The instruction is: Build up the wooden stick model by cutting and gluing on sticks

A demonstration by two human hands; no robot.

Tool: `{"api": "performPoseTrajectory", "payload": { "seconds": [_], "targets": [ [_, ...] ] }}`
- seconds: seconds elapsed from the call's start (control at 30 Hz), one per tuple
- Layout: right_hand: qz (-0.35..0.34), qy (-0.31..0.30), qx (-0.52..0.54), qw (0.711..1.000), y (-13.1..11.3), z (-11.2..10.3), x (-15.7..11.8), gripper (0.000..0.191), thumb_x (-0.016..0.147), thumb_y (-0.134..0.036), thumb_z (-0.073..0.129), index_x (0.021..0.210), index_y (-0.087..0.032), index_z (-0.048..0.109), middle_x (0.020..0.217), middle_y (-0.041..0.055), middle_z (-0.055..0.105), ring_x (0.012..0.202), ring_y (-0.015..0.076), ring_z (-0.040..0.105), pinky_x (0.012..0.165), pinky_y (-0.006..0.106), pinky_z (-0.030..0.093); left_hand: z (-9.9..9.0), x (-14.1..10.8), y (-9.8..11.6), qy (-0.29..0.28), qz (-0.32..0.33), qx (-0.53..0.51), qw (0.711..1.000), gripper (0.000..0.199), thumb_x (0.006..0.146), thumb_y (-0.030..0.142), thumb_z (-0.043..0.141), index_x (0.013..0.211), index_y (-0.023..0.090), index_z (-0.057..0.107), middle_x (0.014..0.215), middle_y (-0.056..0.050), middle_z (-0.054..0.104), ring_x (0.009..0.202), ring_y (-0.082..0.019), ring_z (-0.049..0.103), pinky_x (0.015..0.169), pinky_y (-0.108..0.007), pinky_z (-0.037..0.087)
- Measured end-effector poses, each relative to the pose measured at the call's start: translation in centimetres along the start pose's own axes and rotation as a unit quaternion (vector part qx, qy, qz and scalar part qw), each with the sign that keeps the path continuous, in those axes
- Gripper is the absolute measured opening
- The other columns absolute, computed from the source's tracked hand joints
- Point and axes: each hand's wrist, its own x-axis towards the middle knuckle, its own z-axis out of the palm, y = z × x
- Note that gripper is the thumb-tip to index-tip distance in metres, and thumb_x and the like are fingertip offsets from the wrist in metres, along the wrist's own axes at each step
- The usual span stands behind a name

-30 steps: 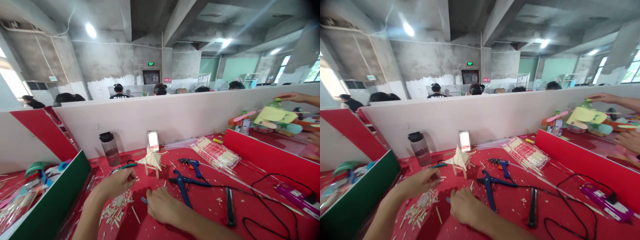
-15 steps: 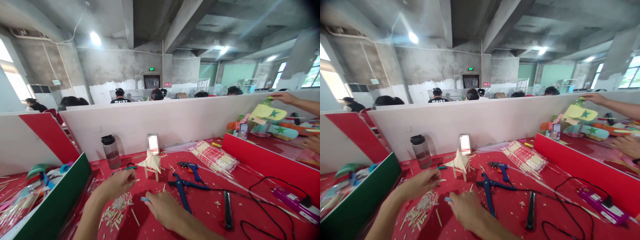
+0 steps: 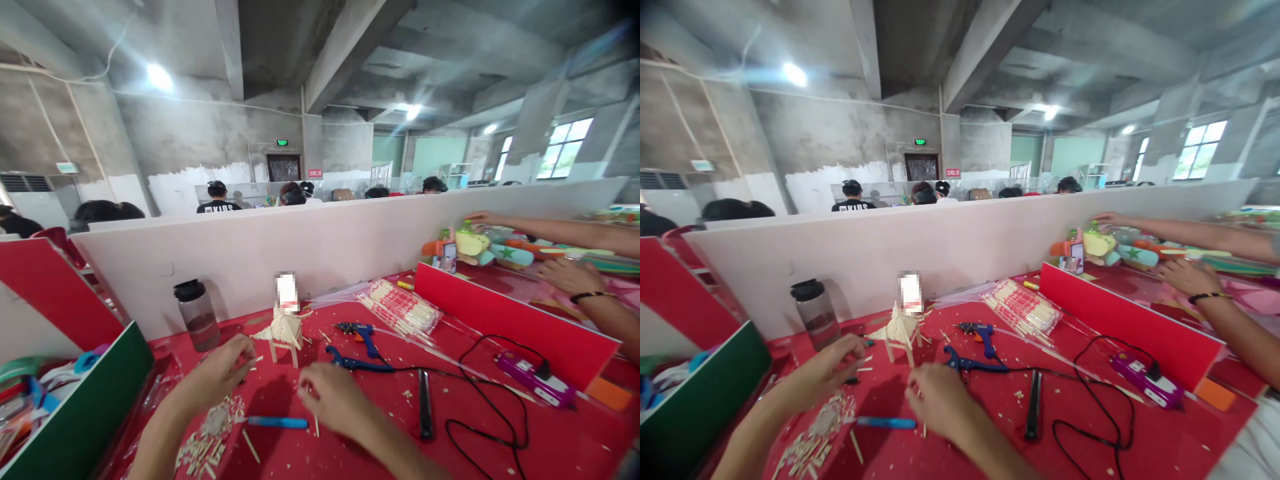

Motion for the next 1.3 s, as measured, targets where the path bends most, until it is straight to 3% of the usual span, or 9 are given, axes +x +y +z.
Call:
{"api": "performPoseTrajectory", "payload": {
  "seconds": [0.17, 0.37, 0.53, 0.73, 0.8, 0.9, 1.0, 1.17, 1.3],
  "targets": [
    [0.234, 0.032, -0.115, 0.965, 10.2, -4.0, 0.9, 0.032, 0.097, -0.041, 0.049, 0.105, -0.015, 0.065, 0.098, 0.0176, 0.073, 0.094, 0.03, 0.07, 0.077, 0.035, 0.048, 0.2, 1.1, -0.5, 0.038, 0.057, -0.018, 0.997, 0.023, 0.095, 0.039, 0.04, 0.096, 0.022, 0.056, 0.119, -0.011, 0.062, 0.106, -0.024, 0.06, 0.091, -0.035, 0.048],
    [0.285, 0.016, -0.087, 0.954, 15.8, -3.0, 0.2, 0.034, 0.093, -0.042, 0.054, 0.097, -0.012, 0.07, 0.098, 0.0217, 0.073, 0.099, 0.0365, 0.069, 0.08, 0.041, 0.048, 3.6, 2.9, -0.9, 0.091, 0.118, 0.048, 0.988, 0.025, 0.096, 0.031, 0.04, 0.101, 0.02, 0.062, 0.136, -0.014, 0.059, 0.134, -0.03, 0.047, 0.113, -0.051, 0.036],
    [0.297, 0.039, -0.017, 0.954, 16.9, -1.6, 0.3, 0.025, 0.09, -0.033, 0.054, 0.093, -0.011, 0.067, 0.095, 0.0232, 0.073, 0.094, 0.0369, 0.07, 0.078, 0.042, 0.048, 5.7, 3.9, -2.3, 0.111, 0.163, 0.137, 0.971, 0.038, 0.097, 0.022, 0.036, 0.132, 0.019, 0.052, 0.137, -0.015, 0.061, 0.135, -0.027, 0.049, 0.116, -0.056, 0.03],
    [0.262, 0.087, 0.172, 0.946, 17.0, -2.2, 0.4, 0.033, 0.097, -0.042, 0.037, 0.111, -0.018, 0.055, 0.085, 0.0072, 0.075, 0.073, 0.0215, 0.072, 0.065, 0.03, 0.051, 5.3, 3.7, -2.2, 0.093, 0.178, 0.165, 0.966, 0.042, 0.096, 0.017, 0.034, 0.135, 0.019, 0.048, 0.131, -0.013, 0.065, 0.127, -0.025, 0.057, 0.115, -0.056, 0.033],
    [0.227, 0.131, 0.322, 0.91, 16.6, -2.7, 0.4, 0.036, 0.092, -0.048, 0.045, 0.112, -0.02, 0.055, 0.089, 0.006, 0.074, 0.08, 0.0215, 0.072, 0.068, 0.03, 0.053, 5.1, 3.5, -1.9, 0.085, 0.17, 0.165, 0.968, 0.035, 0.096, 0.018, 0.034, 0.123, 0.019, 0.056, 0.13, -0.013, 0.066, 0.126, -0.025, 0.058, 0.116, -0.056, 0.032],
    [0.211, 0.171, 0.551, 0.789, 16.1, -3.2, 0.2, 0.042, 0.075, -0.046, 0.068, 0.109, -0.023, 0.058, 0.088, 0.0048, 0.074, 0.083, 0.0235, 0.072, 0.066, 0.031, 0.052, 4.8, 3.4, -1.7, 0.072, 0.16, 0.168, 0.97, 0.028, 0.097, 0.018, 0.033, 0.105, 0.021, 0.06, 0.126, -0.011, 0.067, 0.122, -0.023, 0.06, 0.117, -0.056, 0.03],
    [0.225, 0.16, 0.641, 0.716, 15.7, -3.4, 0.0, 0.046, 0.067, -0.037, 0.077, 0.108, -0.024, 0.06, 0.088, 0.0043, 0.074, 0.082, 0.0227, 0.071, 0.061, 0.028, 0.05, 4.7, 3.3, -1.8, 0.068, 0.157, 0.176, 0.969, 0.028, 0.097, 0.017, 0.033, 0.108, 0.021, 0.058, 0.128, -0.012, 0.066, 0.12, -0.023, 0.061, 0.116, -0.055, 0.03],
    [0.193, 0.168, 0.702, 0.664, 15.3, -3.4, 0.2, 0.05, 0.061, -0.03, 0.085, 0.105, -0.023, 0.062, 0.086, 0.0038, 0.073, 0.081, 0.022, 0.07, 0.067, 0.029, 0.05, 4.7, 3.3, -1.7, 0.058, 0.148, 0.173, 0.972, 0.028, 0.094, 0.015, 0.034, 0.11, 0.02, 0.057, 0.125, -0.013, 0.067, 0.116, -0.025, 0.063, 0.113, -0.053, 0.036],
    [0.173, 0.175, 0.694, 0.677, 14.3, -3.2, 0.8, 0.052, 0.053, -0.027, 0.088, 0.1, -0.02, 0.066, 0.082, 0.0034, 0.071, 0.076, 0.0207, 0.068, 0.071, 0.031, 0.049, 5.3, 3.6, -2.0, 0.068, 0.146, 0.16, 0.974, 0.029, 0.096, 0.017, 0.032, 0.11, 0.02, 0.058, 0.13, -0.014, 0.065, 0.121, -0.025, 0.06, 0.112, -0.052, 0.037]
  ]
}}
